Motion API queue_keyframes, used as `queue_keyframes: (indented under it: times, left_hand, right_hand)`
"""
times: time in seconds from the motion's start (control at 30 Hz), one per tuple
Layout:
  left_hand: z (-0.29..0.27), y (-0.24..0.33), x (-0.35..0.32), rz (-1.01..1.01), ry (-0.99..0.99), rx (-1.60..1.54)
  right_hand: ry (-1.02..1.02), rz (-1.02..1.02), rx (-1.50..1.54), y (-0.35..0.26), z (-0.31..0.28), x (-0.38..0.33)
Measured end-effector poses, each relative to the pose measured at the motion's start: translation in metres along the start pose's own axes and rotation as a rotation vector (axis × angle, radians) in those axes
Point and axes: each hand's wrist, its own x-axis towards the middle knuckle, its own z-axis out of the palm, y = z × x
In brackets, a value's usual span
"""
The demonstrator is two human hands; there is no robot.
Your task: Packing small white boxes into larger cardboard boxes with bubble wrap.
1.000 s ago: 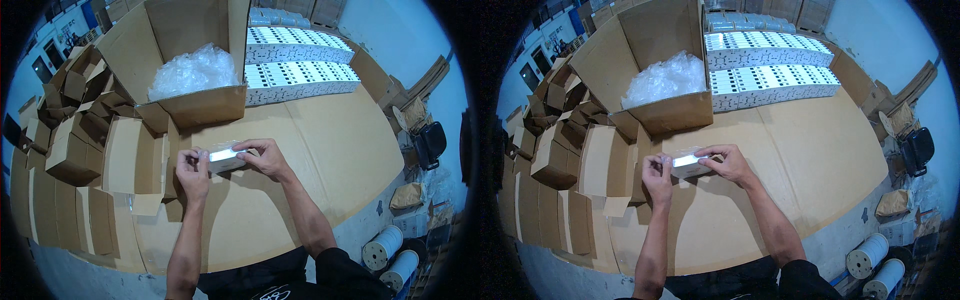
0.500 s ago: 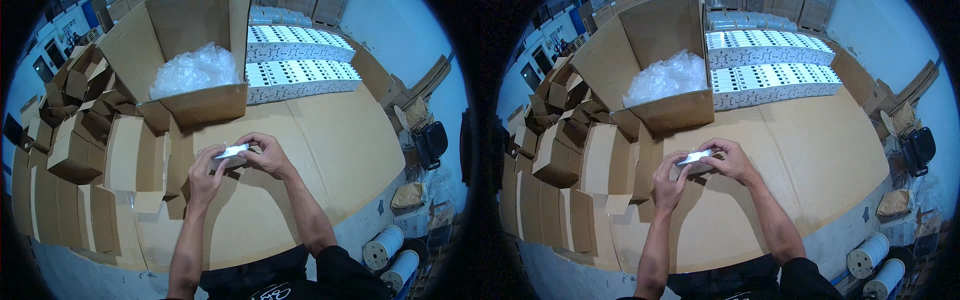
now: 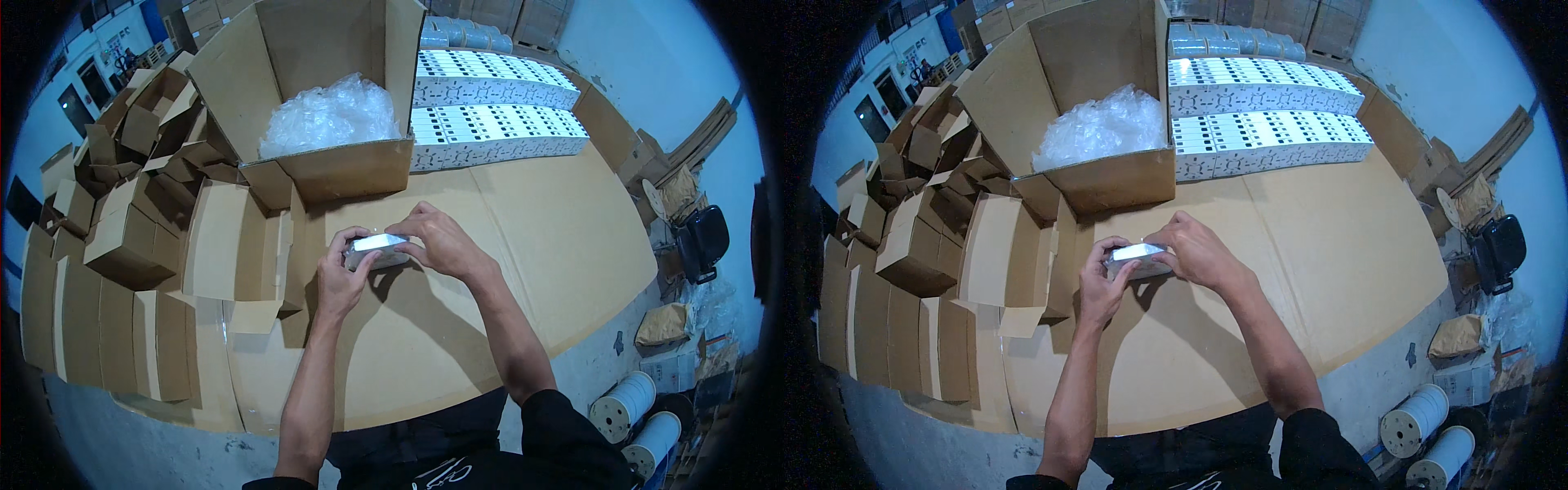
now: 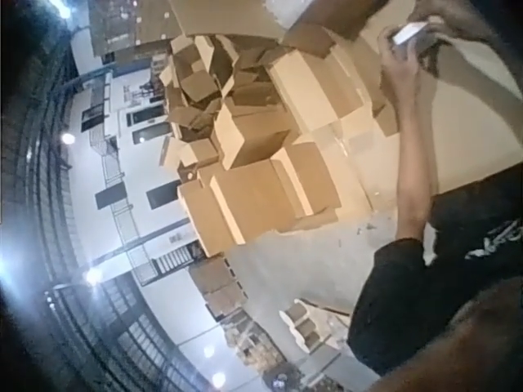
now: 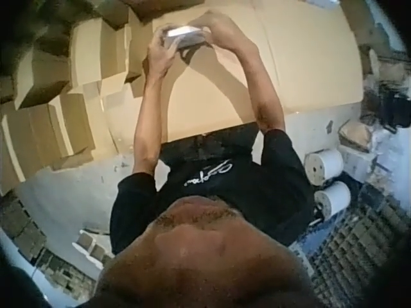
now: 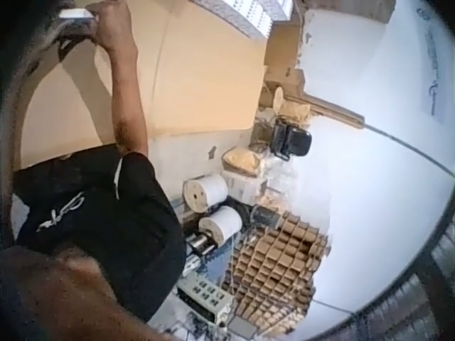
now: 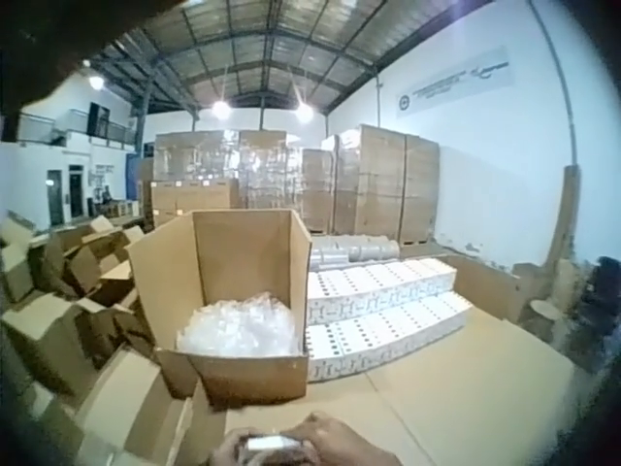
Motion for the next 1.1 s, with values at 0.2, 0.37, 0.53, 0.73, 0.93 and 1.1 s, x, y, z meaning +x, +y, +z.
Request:
queue_keyframes:
  times: [0.2, 0.37, 0.53, 0.73, 0.93, 1.1]
  left_hand:
    - [0.008, 0.008, -0.021, 0.059, 0.159, 0.205]
    - [-0.003, 0.002, -0.078, 0.122, -0.024, 0.744]
    - [-0.014, 0.038, -0.131, 0.090, -0.204, 0.962]
    - [-0.026, 0.045, -0.145, 0.069, -0.198, 0.919]
    - [-0.028, 0.040, -0.139, 0.077, -0.177, 0.861]
    - [-0.031, 0.038, -0.135, 0.080, -0.156, 0.826]
  right_hand:
    - [-0.121, -0.024, -0.239, -0.001, -0.008, 0.013]
    - [-0.102, 0.014, -0.174, 0.006, -0.011, 0.028]
    - [0.118, -0.041, -0.074, -0.010, -0.002, 0.058]
    - [0.407, -0.112, 0.113, -0.052, 0.034, 0.115]
    - [0.391, -0.090, 0.215, -0.056, 0.068, 0.150]
    - [0.322, -0.166, 0.006, -0.061, 0.072, 0.165]
